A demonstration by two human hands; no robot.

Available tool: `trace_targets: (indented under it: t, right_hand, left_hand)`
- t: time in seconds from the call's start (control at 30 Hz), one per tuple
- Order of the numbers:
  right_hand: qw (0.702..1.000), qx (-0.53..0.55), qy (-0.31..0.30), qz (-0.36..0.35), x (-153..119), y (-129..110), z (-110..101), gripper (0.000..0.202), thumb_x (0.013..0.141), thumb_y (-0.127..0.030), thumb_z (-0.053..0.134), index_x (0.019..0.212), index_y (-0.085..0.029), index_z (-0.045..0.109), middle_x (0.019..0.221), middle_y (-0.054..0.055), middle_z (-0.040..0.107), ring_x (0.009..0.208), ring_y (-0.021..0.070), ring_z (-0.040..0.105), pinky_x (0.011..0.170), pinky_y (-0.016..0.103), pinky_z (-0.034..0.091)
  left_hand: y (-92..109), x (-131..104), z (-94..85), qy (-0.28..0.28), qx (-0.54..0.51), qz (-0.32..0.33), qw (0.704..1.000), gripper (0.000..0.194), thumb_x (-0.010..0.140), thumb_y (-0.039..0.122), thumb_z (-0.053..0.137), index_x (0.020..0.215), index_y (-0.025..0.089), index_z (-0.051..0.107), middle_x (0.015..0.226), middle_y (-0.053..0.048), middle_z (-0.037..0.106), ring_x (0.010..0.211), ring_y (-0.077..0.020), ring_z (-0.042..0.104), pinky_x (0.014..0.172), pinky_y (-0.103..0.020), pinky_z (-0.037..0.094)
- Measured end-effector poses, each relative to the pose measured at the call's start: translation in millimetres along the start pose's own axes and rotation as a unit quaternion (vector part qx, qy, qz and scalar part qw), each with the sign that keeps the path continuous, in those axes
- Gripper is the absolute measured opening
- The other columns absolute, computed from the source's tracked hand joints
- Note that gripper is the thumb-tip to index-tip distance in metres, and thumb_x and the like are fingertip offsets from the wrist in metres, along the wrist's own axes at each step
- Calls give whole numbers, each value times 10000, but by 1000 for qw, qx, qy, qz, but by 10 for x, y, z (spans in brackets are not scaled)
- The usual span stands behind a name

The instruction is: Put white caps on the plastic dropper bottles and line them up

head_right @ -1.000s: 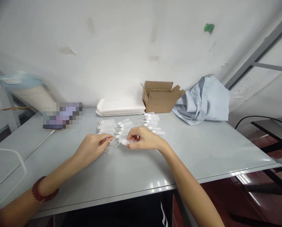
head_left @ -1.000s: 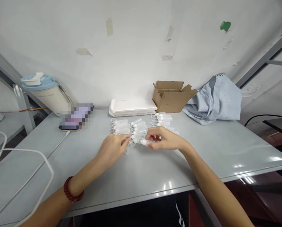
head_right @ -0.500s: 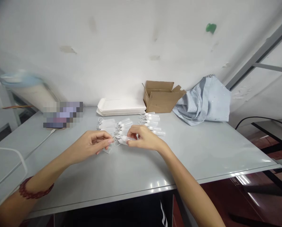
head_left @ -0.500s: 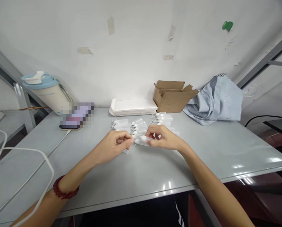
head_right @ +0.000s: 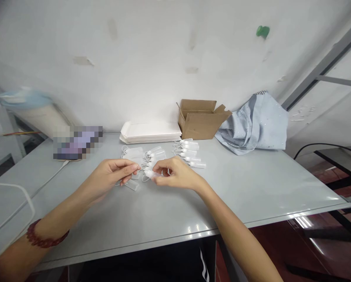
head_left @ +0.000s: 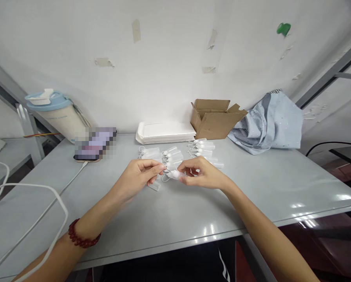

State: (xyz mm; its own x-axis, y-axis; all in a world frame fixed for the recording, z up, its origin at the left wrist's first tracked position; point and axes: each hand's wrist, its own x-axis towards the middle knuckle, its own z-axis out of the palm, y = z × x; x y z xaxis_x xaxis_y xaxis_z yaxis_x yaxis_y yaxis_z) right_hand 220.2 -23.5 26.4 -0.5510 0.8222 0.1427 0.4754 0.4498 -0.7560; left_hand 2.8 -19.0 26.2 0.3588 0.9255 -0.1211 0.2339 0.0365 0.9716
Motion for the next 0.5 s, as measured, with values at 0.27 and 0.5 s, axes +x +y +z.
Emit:
trace_targets:
  t: [0.27,0.5]
  right_hand:
    - [1000,11,8,-1,-5,1,23,80,740,-225,602,759,-153,629,550,-50,450,522,72,383,507,202,319]
    - [1000,15,7,-8,1,4,26,82,745,-215,592,758,-146,635,553,-49,453,525,69,383,512,200,321]
  left_hand:
    - [-8,-4,22,-34,-18,-10,999,294,793,421,579,673,159,632,484,49,415,515,-95,376,515,-216,328]
    - [-32,-5,12,-44,-51,-24,997,309,794,428,584,661,150,608,493,48,409,505,-86,359,501,-211,310]
